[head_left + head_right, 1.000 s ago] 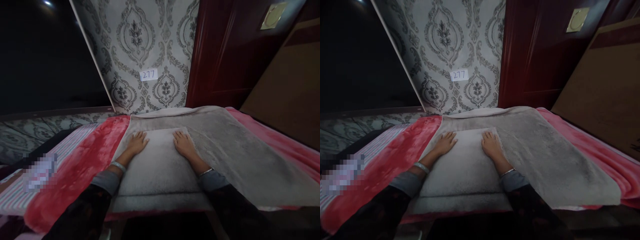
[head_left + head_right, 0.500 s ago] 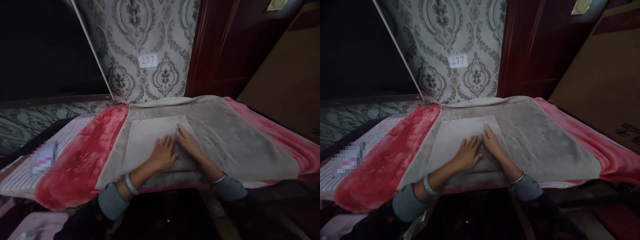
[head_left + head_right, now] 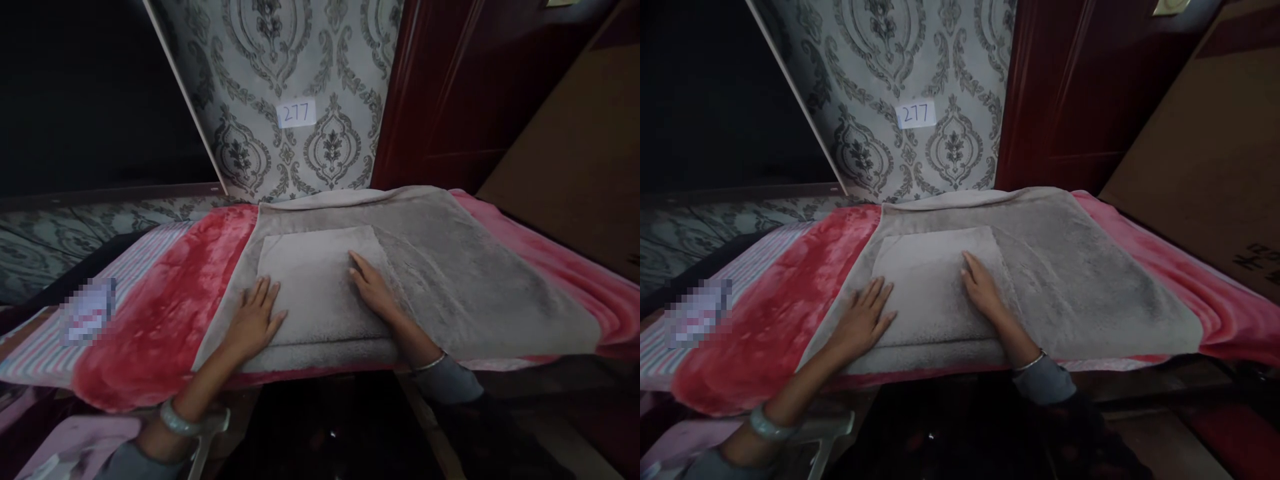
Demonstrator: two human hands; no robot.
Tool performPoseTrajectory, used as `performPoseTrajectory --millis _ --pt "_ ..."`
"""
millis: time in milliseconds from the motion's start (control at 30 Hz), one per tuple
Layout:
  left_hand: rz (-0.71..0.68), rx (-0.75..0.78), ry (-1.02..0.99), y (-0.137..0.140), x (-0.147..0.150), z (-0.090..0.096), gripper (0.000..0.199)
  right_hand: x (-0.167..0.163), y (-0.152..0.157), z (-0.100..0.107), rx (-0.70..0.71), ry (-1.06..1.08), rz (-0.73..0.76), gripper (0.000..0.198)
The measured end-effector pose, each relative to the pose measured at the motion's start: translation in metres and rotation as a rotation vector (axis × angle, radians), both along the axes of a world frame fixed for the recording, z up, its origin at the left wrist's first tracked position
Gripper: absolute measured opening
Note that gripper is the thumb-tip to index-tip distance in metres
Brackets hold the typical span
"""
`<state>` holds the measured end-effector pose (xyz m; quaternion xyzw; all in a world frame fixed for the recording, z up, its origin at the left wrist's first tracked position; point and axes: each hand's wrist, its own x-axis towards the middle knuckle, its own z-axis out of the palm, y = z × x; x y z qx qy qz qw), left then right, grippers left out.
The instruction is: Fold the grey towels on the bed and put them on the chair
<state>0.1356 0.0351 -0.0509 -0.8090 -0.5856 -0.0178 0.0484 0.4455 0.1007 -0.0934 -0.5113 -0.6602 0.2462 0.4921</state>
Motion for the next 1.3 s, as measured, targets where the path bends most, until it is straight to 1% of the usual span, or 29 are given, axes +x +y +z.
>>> performPoseTrajectory --millis 67,133,167,233,300,367,433,467,533,600,700,800,933,1033,1100,1167,1200,1267,1300 --pt "0.023 -0.007 0.027 -0.003 -0.011 0.007 0.064 0.004 -0.001 0.006 -0.061 0.227 -0.032 0.055" --pt "0.048 0.001 0.033 0.0 -0.007 0.019 0.061 0.008 -0.003 0.013 -0.093 0.467 -0.116 0.053" --pt "0.048 0.002 0.02 0.003 0.003 0.026 0.06 0.009 -0.005 0.017 -0.083 0.568 -0.162 0.051" --pt "0.005 -0.008 -0.034 0.01 0.037 0.038 0.057 0.01 -0.01 0.023 -0.02 0.728 -0.223 0.049" --pt "-0.123 -0.047 -0.093 0.015 0.083 0.042 0.056 0.009 -0.015 0.026 0.042 0.853 -0.207 0.05" --pt "-0.266 -0.087 -0.119 0.017 0.132 0.037 0.057 0.008 -0.02 0.024 0.056 0.968 -0.16 0.053" --pt "-0.341 -0.091 -0.123 0.015 0.169 0.024 0.06 0.007 -0.023 0.017 0.031 1.057 -0.137 0.056" --pt "-0.357 -0.084 -0.119 0.013 0.181 0.017 0.061 0.008 -0.023 0.012 0.015 1.089 -0.137 0.057" --pt "-0.371 -0.056 -0.11 0.011 0.192 0.003 0.062 0.008 -0.023 0.004 -0.006 1.099 -0.145 0.058" --pt "-0.378 -0.027 -0.105 0.009 0.186 -0.006 0.064 0.009 -0.023 -0.002 0.0 1.029 -0.154 0.059" --pt "-0.343 -0.008 -0.091 0.005 0.159 -0.01 0.067 0.01 -0.023 -0.007 0.011 0.884 -0.157 0.062" --pt "-0.226 0.031 -0.07 0.0 0.12 -0.008 0.067 0.011 -0.023 -0.009 0.003 0.798 -0.146 0.065" --pt "-0.055 0.089 -0.031 -0.007 0.058 -0.01 0.067 0.01 -0.022 -0.014 0.003 0.773 -0.145 0.067" --pt "0.056 0.078 -0.004 -0.005 0.013 -0.009 0.067 0.014 -0.024 -0.016 -0.01 0.771 -0.142 0.067" --pt "0.145 0.056 0.005 0.002 -0.007 -0.003 0.066 0.02 -0.022 -0.011 -0.043 0.737 -0.138 0.066" --pt "0.194 0.07 0.003 0.016 -0.009 0.008 0.066 0.026 -0.015 0.0 -0.065 0.621 -0.137 0.063" --pt "0.182 0.08 -0.003 0.025 -0.003 0.015 0.065 0.027 -0.009 0.009 -0.055 0.526 -0.138 0.061" --pt "0.084 0.071 -0.027 0.048 0.022 0.032 0.062 0.025 0.011 0.03 0.007 0.29 -0.131 0.056" --pt "0.013 0.031 -0.046 0.06 0.04 0.041 0.061 0.02 0.024 0.04 0.045 0.162 -0.121 0.054"
